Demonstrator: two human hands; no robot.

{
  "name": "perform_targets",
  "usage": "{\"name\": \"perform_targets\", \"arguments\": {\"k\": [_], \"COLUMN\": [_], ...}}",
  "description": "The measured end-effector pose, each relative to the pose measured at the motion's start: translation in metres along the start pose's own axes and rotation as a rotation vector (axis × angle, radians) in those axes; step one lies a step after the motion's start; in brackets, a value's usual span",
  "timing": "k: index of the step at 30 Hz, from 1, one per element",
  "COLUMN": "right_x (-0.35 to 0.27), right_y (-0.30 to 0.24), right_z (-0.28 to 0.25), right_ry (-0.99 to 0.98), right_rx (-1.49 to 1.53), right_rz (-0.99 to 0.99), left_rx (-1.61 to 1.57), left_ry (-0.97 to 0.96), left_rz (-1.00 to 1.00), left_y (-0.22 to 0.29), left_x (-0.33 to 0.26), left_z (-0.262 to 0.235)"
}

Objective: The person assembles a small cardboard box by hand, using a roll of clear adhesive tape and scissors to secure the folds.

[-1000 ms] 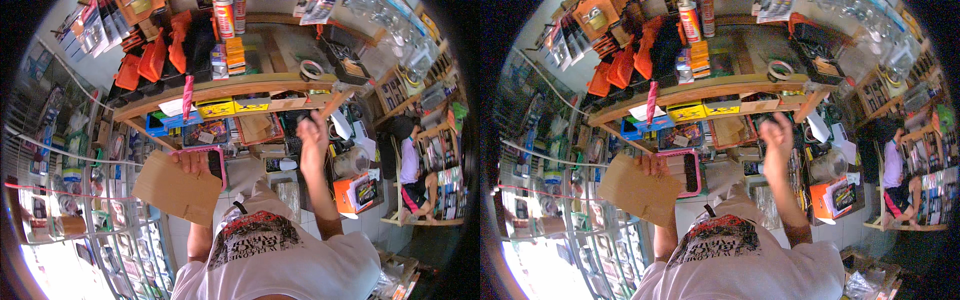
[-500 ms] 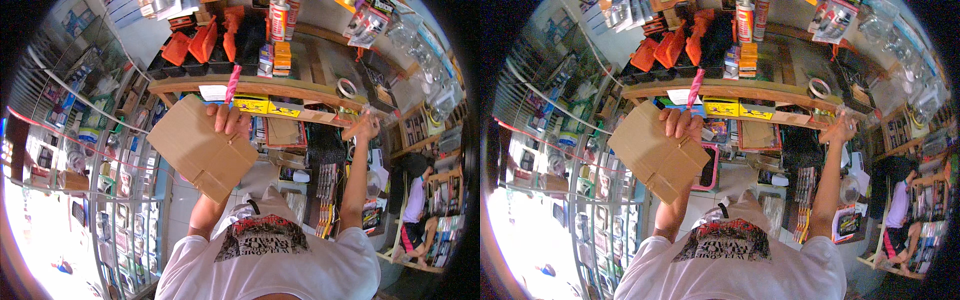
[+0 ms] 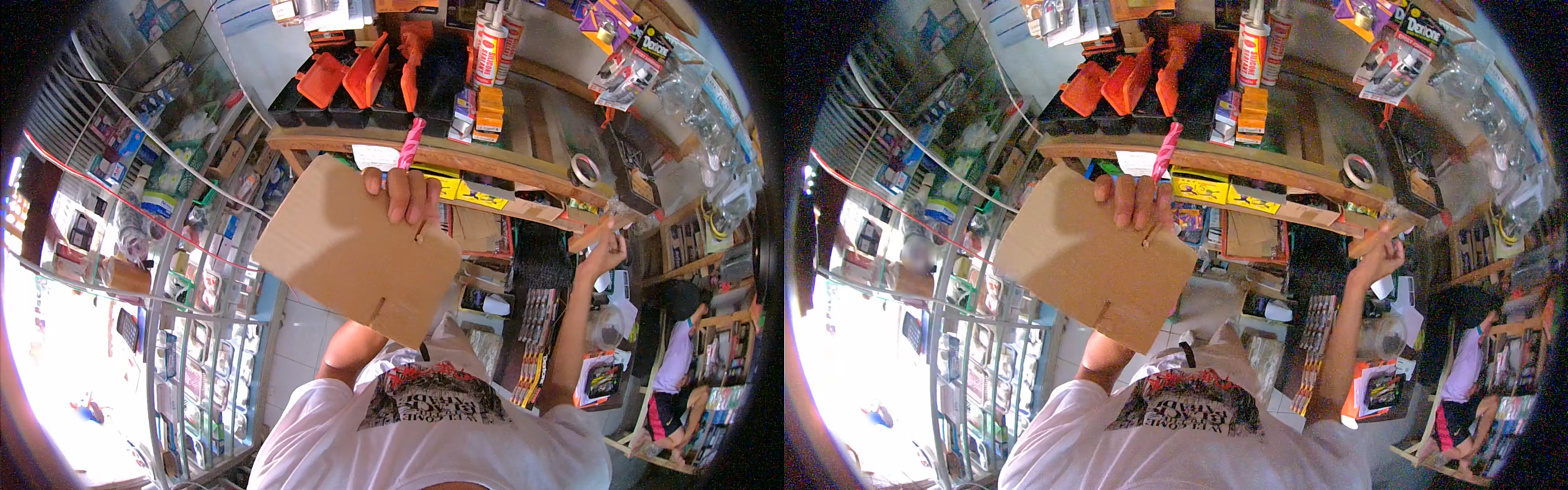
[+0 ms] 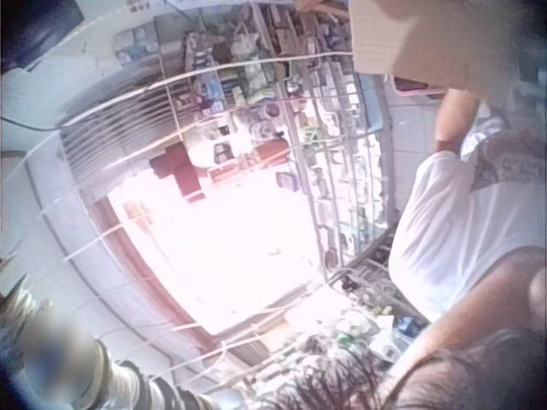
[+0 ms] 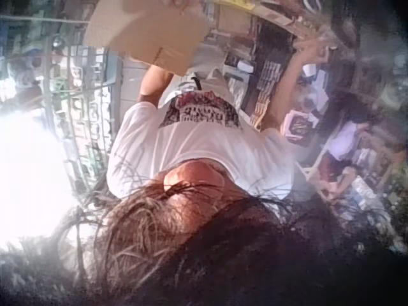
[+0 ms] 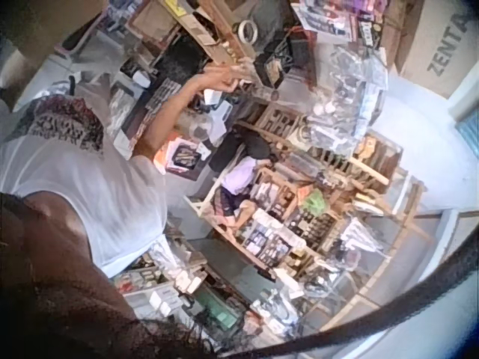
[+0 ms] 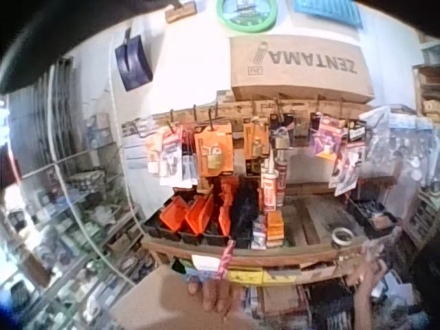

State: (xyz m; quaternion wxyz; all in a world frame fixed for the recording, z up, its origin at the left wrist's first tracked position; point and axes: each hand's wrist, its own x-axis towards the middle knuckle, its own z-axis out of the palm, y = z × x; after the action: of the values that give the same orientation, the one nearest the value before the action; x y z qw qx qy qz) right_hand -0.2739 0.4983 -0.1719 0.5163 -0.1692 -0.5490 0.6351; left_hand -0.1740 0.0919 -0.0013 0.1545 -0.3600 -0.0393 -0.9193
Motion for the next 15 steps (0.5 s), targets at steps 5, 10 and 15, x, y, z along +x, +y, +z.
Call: {"name": "perform_targets", "arguments": {"k": [5, 10, 15], "right_x": [-0.152, -0.218, -0.234], "right_y": [-0.182, -0.271, -0.278], "right_z": [0.030, 0.028, 0.034], "right_ry": [-0.838, -1.353, -1.342], "right_rx": [0.128, 0.265, 0.432], "right_rz": [-0.047, 0.207, 1.070], "left_rx": [0.297, 0.355, 0.479], "left_ry": [-0.116, -0.244, -0.270], "left_rz": [0.139, 0.184, 0.177], "left_y": [0.017, 0.024, 0.040], "left_x": [0.002, 0.002, -0.005], "left_z": [-0.009, -0.012, -0.005]}}
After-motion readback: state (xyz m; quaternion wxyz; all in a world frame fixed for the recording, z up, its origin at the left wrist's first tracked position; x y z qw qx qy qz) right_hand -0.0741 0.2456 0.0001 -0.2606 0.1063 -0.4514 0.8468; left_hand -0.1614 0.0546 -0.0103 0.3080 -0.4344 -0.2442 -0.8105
